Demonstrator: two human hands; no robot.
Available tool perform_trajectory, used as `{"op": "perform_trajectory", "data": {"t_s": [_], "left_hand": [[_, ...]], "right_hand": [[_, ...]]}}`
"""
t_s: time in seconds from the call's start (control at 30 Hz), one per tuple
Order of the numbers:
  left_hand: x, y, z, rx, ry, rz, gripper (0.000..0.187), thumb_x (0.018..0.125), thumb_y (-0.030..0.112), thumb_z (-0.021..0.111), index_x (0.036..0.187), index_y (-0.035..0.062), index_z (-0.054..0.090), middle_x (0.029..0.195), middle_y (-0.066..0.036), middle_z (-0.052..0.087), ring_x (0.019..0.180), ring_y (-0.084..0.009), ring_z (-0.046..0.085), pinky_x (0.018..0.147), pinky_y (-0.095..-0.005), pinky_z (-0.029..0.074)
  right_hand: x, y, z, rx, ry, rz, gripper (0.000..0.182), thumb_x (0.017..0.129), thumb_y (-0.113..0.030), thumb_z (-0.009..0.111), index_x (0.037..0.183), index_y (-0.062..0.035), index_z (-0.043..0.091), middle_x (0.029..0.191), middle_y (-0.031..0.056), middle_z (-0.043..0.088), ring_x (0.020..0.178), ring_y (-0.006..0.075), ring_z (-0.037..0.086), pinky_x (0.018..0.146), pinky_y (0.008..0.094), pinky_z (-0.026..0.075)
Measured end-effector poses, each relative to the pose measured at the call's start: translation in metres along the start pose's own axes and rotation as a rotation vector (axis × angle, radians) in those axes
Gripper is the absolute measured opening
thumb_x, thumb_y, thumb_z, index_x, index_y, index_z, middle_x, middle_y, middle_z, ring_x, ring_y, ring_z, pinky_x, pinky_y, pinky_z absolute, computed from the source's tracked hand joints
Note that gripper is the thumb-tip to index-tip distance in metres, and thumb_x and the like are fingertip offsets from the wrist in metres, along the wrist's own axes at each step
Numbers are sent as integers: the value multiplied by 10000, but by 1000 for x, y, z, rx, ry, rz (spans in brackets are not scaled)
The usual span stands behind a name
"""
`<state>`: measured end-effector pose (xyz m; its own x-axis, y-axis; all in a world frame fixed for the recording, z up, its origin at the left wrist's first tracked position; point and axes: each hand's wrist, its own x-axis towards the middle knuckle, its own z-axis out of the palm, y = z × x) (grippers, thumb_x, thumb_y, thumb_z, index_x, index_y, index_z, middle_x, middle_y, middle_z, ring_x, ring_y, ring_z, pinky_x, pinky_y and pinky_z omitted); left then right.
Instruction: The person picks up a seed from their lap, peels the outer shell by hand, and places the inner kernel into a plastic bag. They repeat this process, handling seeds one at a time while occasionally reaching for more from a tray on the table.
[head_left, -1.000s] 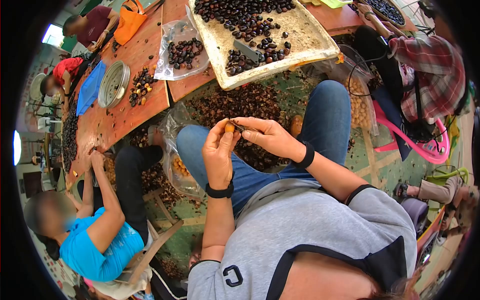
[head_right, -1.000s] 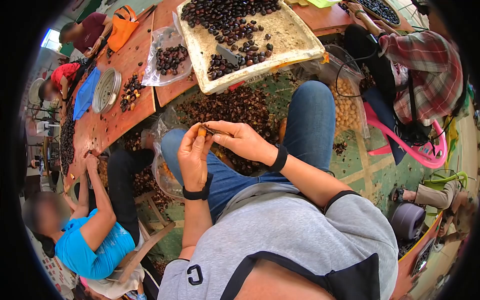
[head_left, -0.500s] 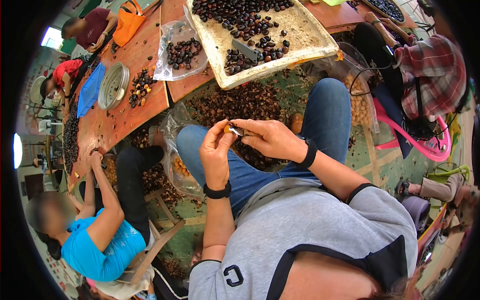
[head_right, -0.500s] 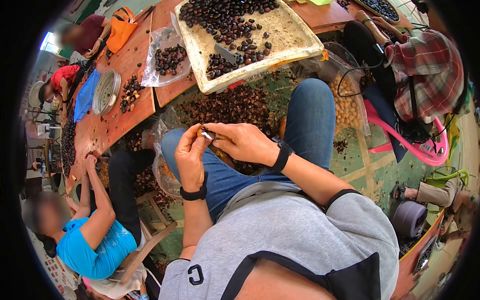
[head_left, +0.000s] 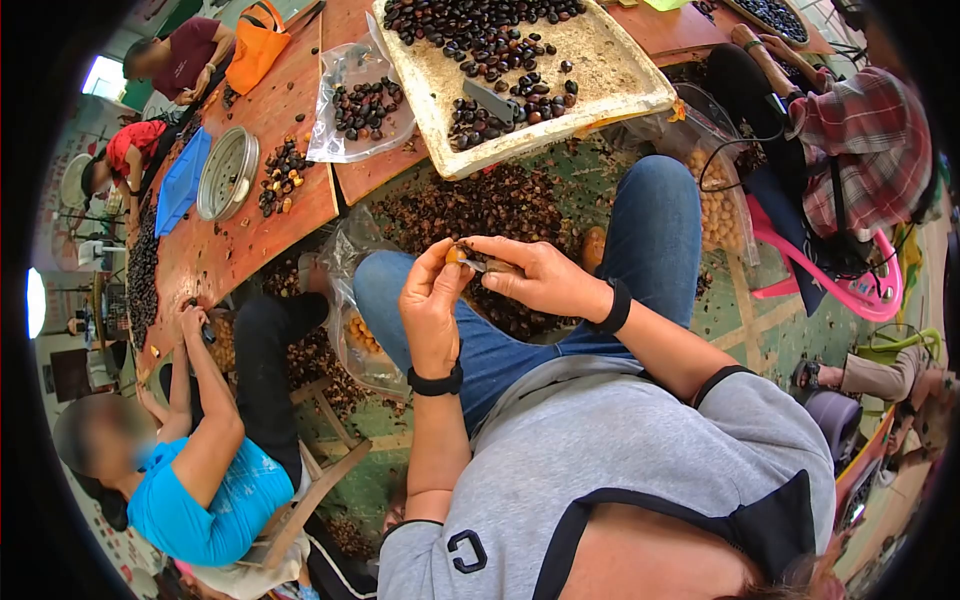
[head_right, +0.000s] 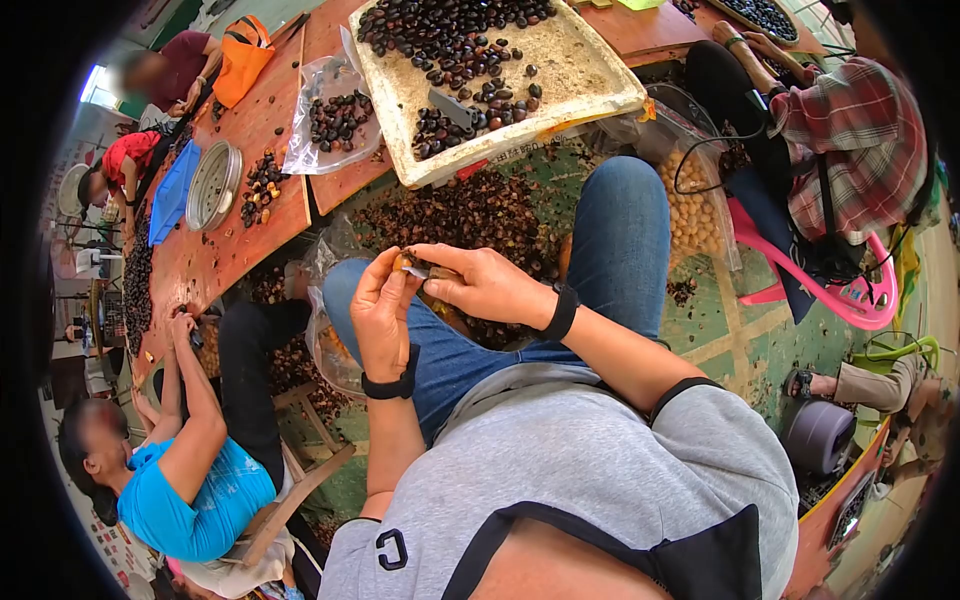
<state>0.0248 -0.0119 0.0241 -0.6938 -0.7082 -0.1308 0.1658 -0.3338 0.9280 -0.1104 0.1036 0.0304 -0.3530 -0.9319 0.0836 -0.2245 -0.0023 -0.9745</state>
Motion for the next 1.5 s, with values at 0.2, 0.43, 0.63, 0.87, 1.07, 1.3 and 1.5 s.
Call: {"op": "perform_trajectory", "data": {"t_s": [0.2, 0.43, 0.63, 0.87, 1.07, 1.3, 1.5], "left_hand": [[1, 1, -1, 18, -17, -10, 281, 946, 71, 561, 1214, -15, 555, 1077, -78, 612, 939, -147, 618, 863, -284, 532], [1, 1, -2, -9, -28, -29, 297, 940, 65, 570, 1225, -17, 548, 1072, -73, 610, 923, -140, 611, 863, -275, 523], [5, -7, 2, -4, -12, -8, 310, 927, 64, 594, 1223, -15, 551, 1082, -74, 603, 920, -145, 617, 861, -277, 531], [3, -4, 6, -47, 34, -11, 322, 915, 58, 610, 1221, -21, 547, 1072, -68, 600, 906, -142, 618, 856, -274, 539], [4, -3, 7, -146, 36, 5, 316, 920, 50, 600, 1224, -11, 544, 1083, -65, 605, 961, -138, 606, 868, -266, 531], [0, 0, 3, 27, 43, 59, 307, 919, 49, 602, 1216, -13, 556, 1110, -67, 606, 994, -130, 597, 870, -257, 521], [-2, 2, 8, 110, 54, 60, 306, 910, 73, 624, 1198, -17, 572, 1076, -65, 620, 964, -133, 606, 848, -254, 528]], "right_hand": [[0, -8, -2, -249, 60, -98, 449, 864, -173, 616, 1301, -104, 538, 930, 152, 682, 822, 318, 670, 691, 383, 518], [1, 4, 0, 110, -29, 92, 421, 907, -159, 606, 1313, -69, 540, 995, 87, 693, 856, 141, 644, 734, 296, 508], [1, 5, 5, 569, 8, 251, 409, 940, -141, 583, 1327, -24, 523, 1147, 41, 627, 977, 81, 551, 837, 248, 473], [4, 5, -1, 551, 64, 331, 416, 942, -159, 575, 1335, -34, 517, 1081, 40, 630, 899, 60, 546, 782, 243, 483], [5, 19, 11, 364, 100, 6, 485, 919, -184, 597, 1360, -24, 474, 904, 75, 664, 768, 139, 600, 706, 277, 497], [2, -22, -12, -211, -41, 5, 485, 849, -219, 643, 1292, -62, 524, 837, 184, 666, 742, 329, 659, 633, 395, 507], [1, -16, -11, -332, 27, -123, 484, 827, -216, 659, 1280, -91, 538, 932, 187, 671, 806, 351, 655, 665, 428, 518]]}}
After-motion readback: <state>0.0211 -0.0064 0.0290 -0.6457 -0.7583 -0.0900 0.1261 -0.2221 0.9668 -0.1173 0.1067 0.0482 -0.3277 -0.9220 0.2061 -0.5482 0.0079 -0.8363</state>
